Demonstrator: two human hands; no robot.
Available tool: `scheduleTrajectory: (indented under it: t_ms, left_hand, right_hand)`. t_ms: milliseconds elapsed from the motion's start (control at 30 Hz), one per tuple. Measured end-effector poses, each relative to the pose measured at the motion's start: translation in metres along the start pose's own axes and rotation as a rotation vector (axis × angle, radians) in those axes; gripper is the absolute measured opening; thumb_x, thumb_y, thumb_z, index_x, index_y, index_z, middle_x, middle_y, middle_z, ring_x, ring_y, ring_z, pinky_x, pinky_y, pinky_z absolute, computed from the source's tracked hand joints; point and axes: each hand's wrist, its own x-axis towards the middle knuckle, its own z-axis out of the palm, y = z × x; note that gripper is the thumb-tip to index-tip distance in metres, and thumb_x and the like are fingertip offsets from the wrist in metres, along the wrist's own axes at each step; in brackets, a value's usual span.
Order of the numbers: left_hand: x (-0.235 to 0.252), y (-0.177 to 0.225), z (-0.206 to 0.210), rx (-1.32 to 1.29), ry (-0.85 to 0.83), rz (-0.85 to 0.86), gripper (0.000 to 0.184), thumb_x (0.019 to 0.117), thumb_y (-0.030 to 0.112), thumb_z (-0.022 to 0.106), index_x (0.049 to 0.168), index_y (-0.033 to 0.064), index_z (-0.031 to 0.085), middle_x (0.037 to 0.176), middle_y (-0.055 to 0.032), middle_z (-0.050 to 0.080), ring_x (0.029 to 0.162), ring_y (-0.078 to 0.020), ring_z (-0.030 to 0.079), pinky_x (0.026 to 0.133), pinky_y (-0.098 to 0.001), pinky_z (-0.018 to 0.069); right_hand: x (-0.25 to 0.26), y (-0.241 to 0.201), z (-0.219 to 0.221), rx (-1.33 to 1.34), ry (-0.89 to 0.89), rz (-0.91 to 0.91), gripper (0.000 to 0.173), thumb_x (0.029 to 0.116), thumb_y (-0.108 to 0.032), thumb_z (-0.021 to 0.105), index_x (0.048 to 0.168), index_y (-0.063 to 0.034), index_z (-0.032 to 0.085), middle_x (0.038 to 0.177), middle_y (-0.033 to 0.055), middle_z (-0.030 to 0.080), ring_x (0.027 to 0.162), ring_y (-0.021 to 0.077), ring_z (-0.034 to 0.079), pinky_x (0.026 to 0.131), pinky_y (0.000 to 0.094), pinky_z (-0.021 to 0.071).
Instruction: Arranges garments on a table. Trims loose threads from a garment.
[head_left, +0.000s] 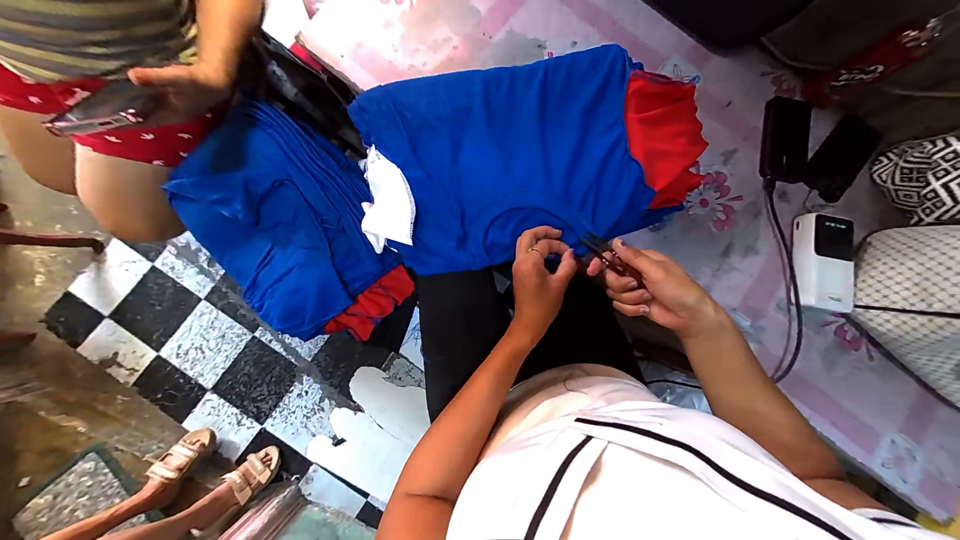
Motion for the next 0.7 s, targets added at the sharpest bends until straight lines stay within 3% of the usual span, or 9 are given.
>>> scheduleTrajectory:
  t_ms: [100,233,367,700]
  left_hand:
    - [-0.002,0.004,-0.008,-0.173,-0.019,-0.114,0.005,0.0890,0.001,0.068,0.084,-0.0004,0.067,0.122,-0.0115,0.062,0.097,-0.0096,0.063,0.078,-0.0228,0.0559]
    - [-0.004,0.002,-0.007,-0.231,-0.008,-0.131,0.007,0.0880,0.000,0.069,0.082,0.0019,0.067,0.121,-0.0096,0.062,0.101,-0.0093,0.062,0.080,-0.0220,0.0555]
    - [-0.005,0.001,-0.008,-0.278,0.017,-0.145,0.006,0.0873,0.001,0.071,0.083,0.0033,0.069,0.108,-0.0059,0.060,0.094,-0.0077,0.060,0.077,-0.0203,0.0541]
    - [-0.006,-0.002,-0.011,-0.295,-0.026,-0.125,0.007,0.0831,-0.002,0.075,0.082,0.0031,0.070,0.102,-0.0057,0.061,0.089,-0.0080,0.061,0.074,-0.0206,0.0547]
  right_hand:
    - [-0.001,0.000,0.005,-0.087,0.045,0.016,0.050,0.1125,-0.038,0.025,0.101,-0.0111,0.065,0.055,-0.0132,0.038,0.041,-0.0042,0.030,0.040,0.0116,0.0287]
    - [0.005,0.003,0.013,-0.079,0.077,0.051,0.048,0.1127,-0.037,0.027,0.098,-0.0102,0.064,0.055,-0.0130,0.037,0.041,-0.0044,0.030,0.040,0.0113,0.0284]
    - [0.006,0.003,0.012,-0.065,0.093,0.031,0.047,0.1125,-0.036,0.030,0.097,-0.0096,0.065,0.054,-0.0130,0.036,0.040,-0.0049,0.030,0.039,0.0111,0.0268]
    - [0.008,0.006,0.010,-0.064,0.029,0.031,0.047,0.1119,-0.035,0.029,0.096,-0.0100,0.065,0.054,-0.0138,0.037,0.041,-0.0058,0.030,0.040,0.0102,0.0268]
